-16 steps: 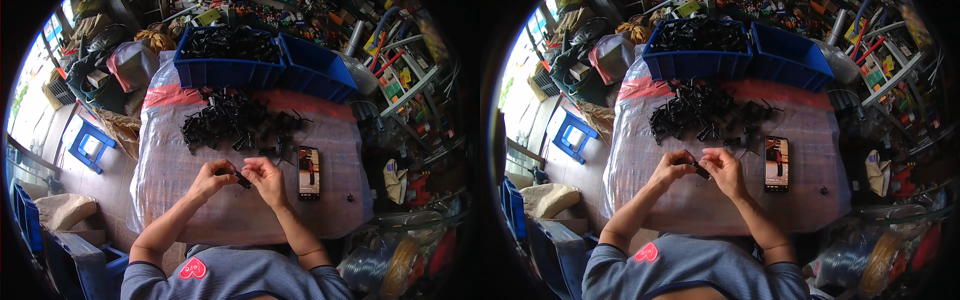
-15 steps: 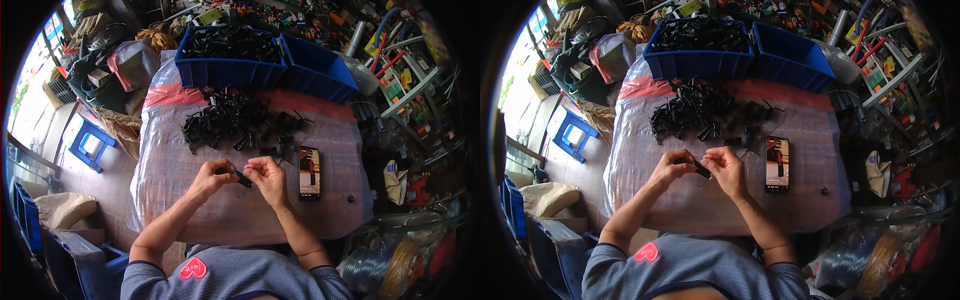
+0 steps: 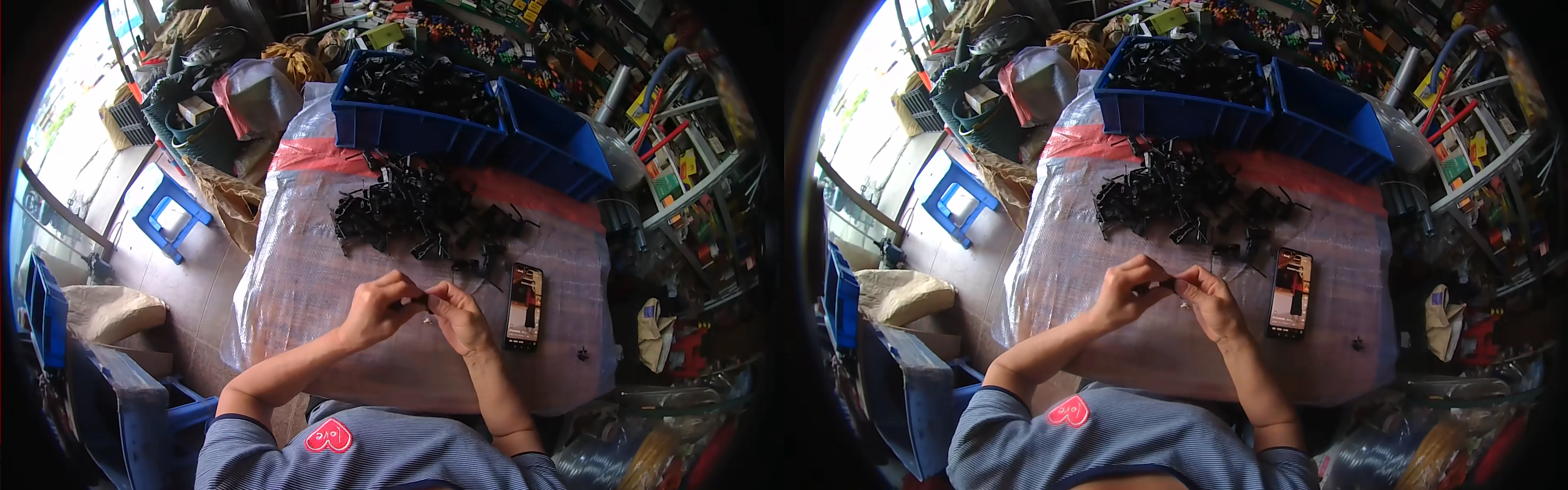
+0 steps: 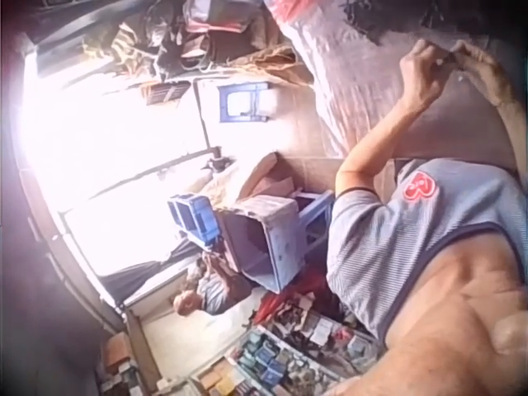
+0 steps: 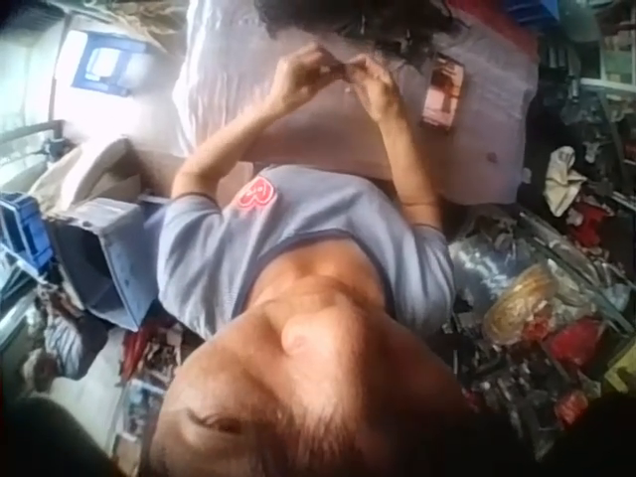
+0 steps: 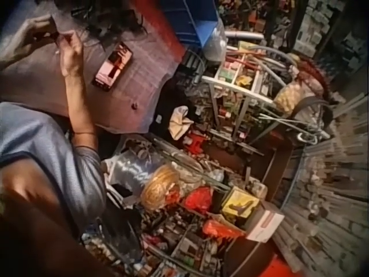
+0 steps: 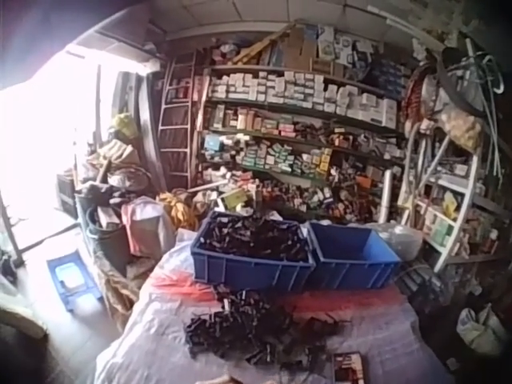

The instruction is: Assembling small black plastic electronic components and wiring at a workbench.

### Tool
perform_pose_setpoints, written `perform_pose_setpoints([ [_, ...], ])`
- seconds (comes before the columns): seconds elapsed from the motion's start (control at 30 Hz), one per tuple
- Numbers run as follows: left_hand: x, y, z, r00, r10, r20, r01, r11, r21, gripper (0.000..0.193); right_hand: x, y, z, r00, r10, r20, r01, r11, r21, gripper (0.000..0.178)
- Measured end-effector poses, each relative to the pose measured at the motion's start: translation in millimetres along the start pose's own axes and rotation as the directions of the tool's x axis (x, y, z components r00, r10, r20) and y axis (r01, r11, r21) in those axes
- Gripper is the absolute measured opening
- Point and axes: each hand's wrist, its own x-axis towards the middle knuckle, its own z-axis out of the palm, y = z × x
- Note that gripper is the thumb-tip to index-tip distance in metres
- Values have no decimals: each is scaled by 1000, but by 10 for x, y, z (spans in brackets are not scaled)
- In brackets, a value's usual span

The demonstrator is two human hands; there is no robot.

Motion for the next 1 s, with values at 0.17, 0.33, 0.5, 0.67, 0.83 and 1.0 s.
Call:
perform_pose_setpoints([
  [0.17, 47, 2, -9, 999, 39, 1, -39, 995, 94, 16, -16, 36, -7, 999, 42, -19, -40, 995, 89, 15],
  [0.33, 157, -11, -161, 850, -525, 47, 490, 753, -439, 11, -48, -199, 191, 907, -362, 215, 374, 458, -807, 40],
  [0.5, 123, -63, -86, 796, -579, 174, 579, 647, -496, 12, -67, -129, 222, 805, -479, 350, 397, -3, -918, 48],
  [0.67, 36, -78, 49, 815, -559, 150, 564, 708, -424, 15, -38, 17, 212, 796, -512, 324, 353, -43, -935, 32],
  [0.83, 1, -6, 107, 878, -477, 31, 466, 840, -278, 16, -28, 80, 227, 816, -510, 274, 318, -1, -948, 28],
  [1.0, -41, -266, 121, 873, -486, 53, 437, 729, -527, 11, 66, -81, 142, 850, -452, 272, 335, 63, -940, 40],
])
